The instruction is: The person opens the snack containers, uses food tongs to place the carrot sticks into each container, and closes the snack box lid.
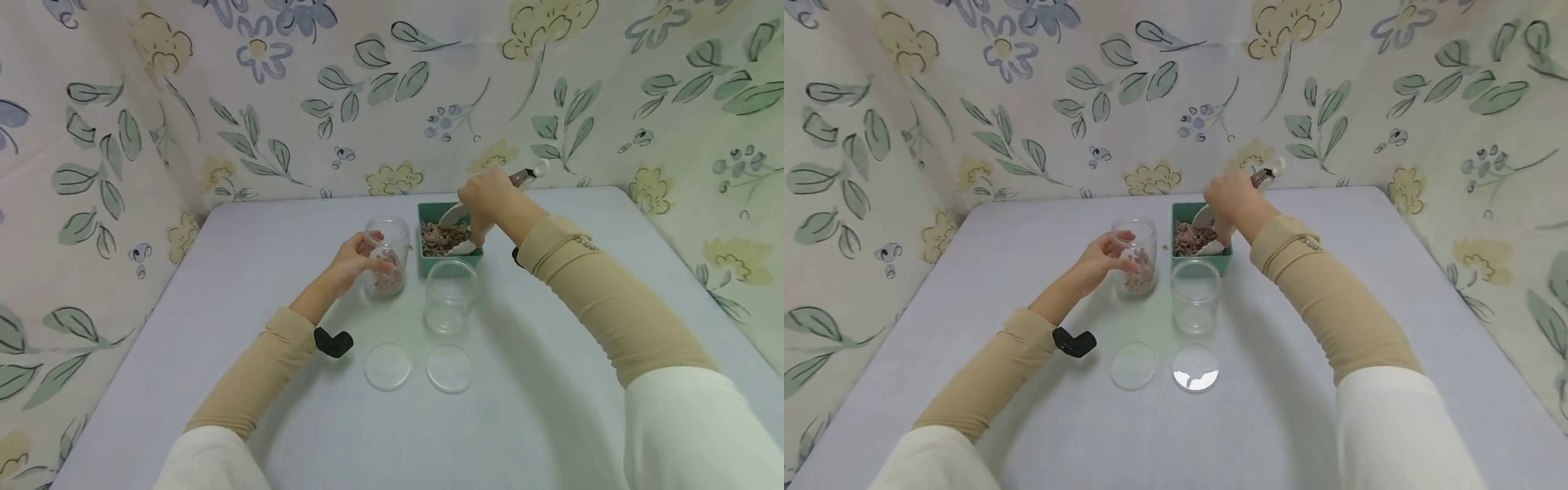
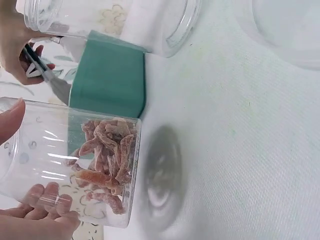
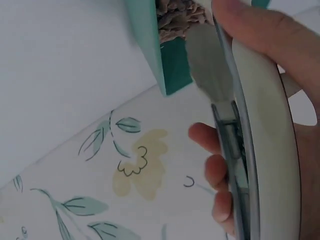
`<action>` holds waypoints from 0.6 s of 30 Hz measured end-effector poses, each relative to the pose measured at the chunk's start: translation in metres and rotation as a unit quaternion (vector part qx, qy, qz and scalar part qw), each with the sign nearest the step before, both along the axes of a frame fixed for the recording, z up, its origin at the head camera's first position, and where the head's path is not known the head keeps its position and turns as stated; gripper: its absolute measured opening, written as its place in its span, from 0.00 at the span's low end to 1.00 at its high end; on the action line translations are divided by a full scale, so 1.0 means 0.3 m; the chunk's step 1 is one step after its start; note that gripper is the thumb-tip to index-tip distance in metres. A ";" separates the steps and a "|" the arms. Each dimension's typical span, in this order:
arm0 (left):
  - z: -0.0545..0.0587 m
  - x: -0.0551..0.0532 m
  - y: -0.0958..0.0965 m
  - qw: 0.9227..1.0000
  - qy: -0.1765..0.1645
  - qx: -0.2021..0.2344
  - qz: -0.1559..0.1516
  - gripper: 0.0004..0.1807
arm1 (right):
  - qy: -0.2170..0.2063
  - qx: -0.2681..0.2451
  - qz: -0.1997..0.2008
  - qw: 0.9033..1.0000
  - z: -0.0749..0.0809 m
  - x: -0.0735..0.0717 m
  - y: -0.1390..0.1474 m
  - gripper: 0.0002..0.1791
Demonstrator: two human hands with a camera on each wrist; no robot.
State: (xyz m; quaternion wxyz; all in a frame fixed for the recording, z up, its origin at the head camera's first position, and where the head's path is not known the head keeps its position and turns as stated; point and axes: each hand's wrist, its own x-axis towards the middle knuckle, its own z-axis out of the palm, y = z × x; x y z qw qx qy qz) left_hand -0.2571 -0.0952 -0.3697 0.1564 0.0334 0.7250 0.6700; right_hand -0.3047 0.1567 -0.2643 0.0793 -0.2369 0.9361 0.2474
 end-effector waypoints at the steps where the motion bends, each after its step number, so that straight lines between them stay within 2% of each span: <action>1: -0.001 0.000 0.001 1.000 -0.001 -0.002 -0.003 0.38 | -0.010 0.000 -0.003 1.000 -0.003 -0.001 0.000 0.41; 3: -0.003 0.001 0.003 1.000 -0.001 -0.008 -0.007 0.38 | -0.019 -0.005 -0.006 1.000 -0.008 -0.002 -0.003 0.42; 8: -0.008 0.001 0.005 1.000 0.006 -0.016 -0.009 0.37 | 0.025 -0.014 0.012 1.000 -0.014 -0.009 -0.011 0.37; 10: -0.012 0.000 0.005 1.000 0.006 -0.018 -0.010 0.36 | 0.026 -0.011 0.005 1.000 -0.014 -0.012 -0.013 0.36; 18: -0.022 -0.006 0.011 0.999 -0.002 -0.031 -0.015 0.36 | -0.053 -0.023 -0.049 0.997 -0.019 -0.024 0.006 0.44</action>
